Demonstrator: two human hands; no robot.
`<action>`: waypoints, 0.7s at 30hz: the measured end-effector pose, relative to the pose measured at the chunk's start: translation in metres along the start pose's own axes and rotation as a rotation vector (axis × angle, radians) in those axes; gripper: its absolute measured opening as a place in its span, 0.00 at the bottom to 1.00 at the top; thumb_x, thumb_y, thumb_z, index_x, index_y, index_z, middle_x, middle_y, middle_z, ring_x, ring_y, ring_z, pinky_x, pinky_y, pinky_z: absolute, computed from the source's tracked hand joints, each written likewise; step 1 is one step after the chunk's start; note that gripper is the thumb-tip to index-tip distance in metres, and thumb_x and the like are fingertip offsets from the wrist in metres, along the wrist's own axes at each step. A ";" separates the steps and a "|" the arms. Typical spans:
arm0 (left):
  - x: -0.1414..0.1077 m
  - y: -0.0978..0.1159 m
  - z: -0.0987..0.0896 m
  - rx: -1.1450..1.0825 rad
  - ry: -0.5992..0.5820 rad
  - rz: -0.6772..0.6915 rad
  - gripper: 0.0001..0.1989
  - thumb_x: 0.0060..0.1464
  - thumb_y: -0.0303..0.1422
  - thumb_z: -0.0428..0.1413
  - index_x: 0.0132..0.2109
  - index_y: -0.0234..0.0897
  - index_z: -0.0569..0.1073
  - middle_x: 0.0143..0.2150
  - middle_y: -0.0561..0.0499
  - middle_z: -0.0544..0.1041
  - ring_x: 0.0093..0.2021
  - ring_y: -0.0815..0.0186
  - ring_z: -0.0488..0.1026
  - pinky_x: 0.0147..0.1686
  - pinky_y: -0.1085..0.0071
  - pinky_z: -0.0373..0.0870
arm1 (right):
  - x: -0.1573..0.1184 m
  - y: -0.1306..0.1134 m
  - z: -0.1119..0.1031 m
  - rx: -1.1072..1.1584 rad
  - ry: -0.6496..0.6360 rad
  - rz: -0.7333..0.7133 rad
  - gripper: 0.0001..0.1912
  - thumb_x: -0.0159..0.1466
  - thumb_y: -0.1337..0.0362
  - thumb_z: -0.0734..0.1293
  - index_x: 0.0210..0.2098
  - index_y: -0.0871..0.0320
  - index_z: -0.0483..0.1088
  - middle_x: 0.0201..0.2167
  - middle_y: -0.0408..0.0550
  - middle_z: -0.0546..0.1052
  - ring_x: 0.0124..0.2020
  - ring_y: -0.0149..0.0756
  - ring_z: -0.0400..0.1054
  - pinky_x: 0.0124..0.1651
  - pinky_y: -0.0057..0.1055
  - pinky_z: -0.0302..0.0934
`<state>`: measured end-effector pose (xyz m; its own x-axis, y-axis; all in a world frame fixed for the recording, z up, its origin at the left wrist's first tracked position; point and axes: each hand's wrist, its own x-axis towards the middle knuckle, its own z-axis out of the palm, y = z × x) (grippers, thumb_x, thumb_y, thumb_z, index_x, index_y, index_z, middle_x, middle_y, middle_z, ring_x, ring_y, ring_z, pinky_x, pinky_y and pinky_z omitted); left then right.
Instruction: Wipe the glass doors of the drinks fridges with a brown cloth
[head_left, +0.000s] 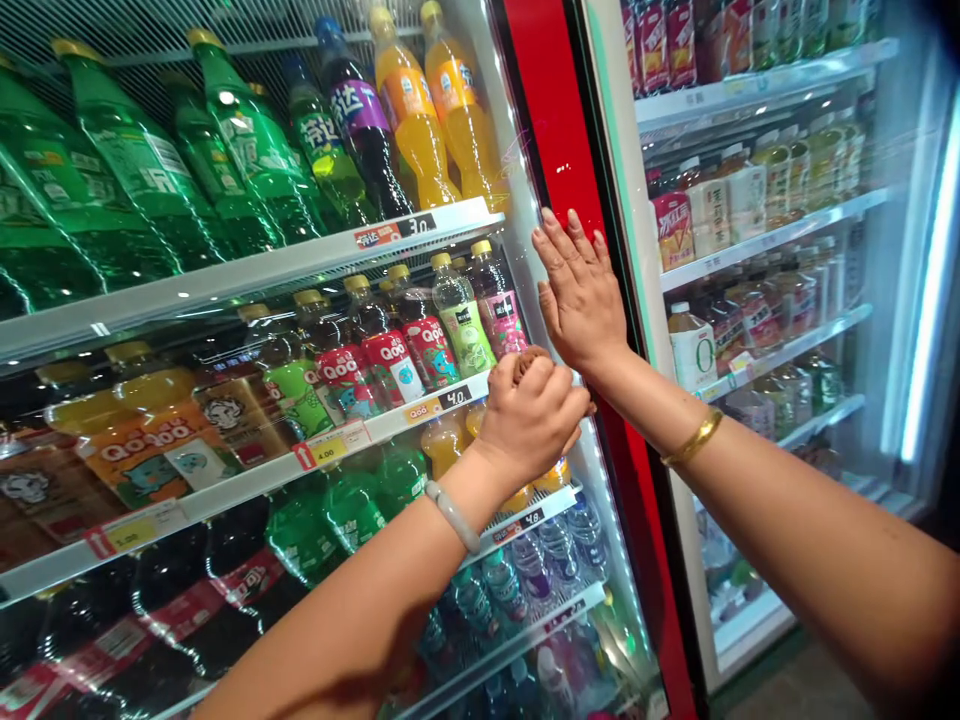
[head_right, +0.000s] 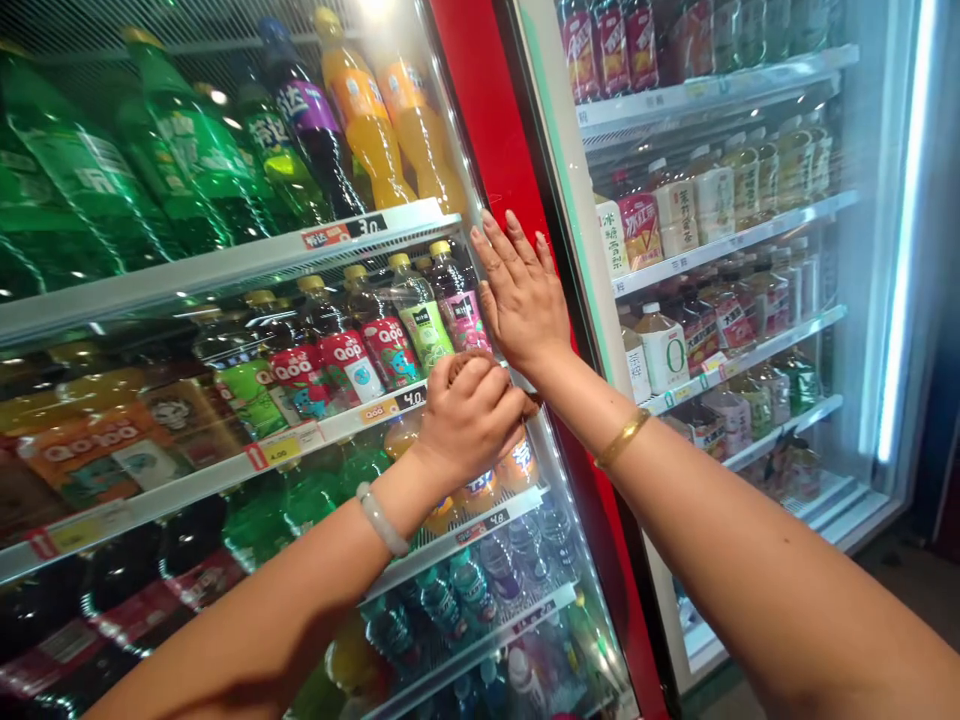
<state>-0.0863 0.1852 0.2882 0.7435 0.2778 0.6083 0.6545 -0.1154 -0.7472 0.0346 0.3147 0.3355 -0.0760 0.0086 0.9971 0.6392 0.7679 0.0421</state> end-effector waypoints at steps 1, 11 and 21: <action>-0.005 0.003 0.001 -0.012 -0.002 0.014 0.07 0.63 0.38 0.57 0.37 0.43 0.75 0.38 0.50 0.77 0.47 0.57 0.71 0.55 0.52 0.63 | -0.012 -0.003 -0.001 -0.009 0.001 -0.001 0.30 0.75 0.58 0.49 0.75 0.51 0.44 0.77 0.45 0.52 0.78 0.38 0.38 0.78 0.52 0.38; 0.006 0.009 -0.006 0.028 0.144 -0.446 0.06 0.58 0.34 0.61 0.44 0.44 0.77 0.51 0.48 0.79 0.56 0.53 0.68 0.63 0.50 0.59 | -0.060 -0.007 -0.002 -0.024 -0.010 -0.013 0.33 0.75 0.60 0.50 0.76 0.45 0.32 0.77 0.43 0.50 0.78 0.37 0.40 0.79 0.50 0.39; -0.047 0.066 0.010 -0.141 0.044 -0.243 0.01 0.59 0.33 0.62 0.40 0.46 0.78 0.46 0.53 0.81 0.50 0.60 0.71 0.61 0.51 0.62 | -0.069 -0.008 -0.008 0.018 -0.074 0.004 0.33 0.74 0.60 0.54 0.76 0.47 0.40 0.76 0.44 0.52 0.78 0.38 0.39 0.79 0.52 0.39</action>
<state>-0.0795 0.1746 0.2080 0.5659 0.2718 0.7784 0.8245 -0.1834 -0.5354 0.0406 0.3027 0.2673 -0.1306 0.0588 0.9897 0.6259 0.7790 0.0363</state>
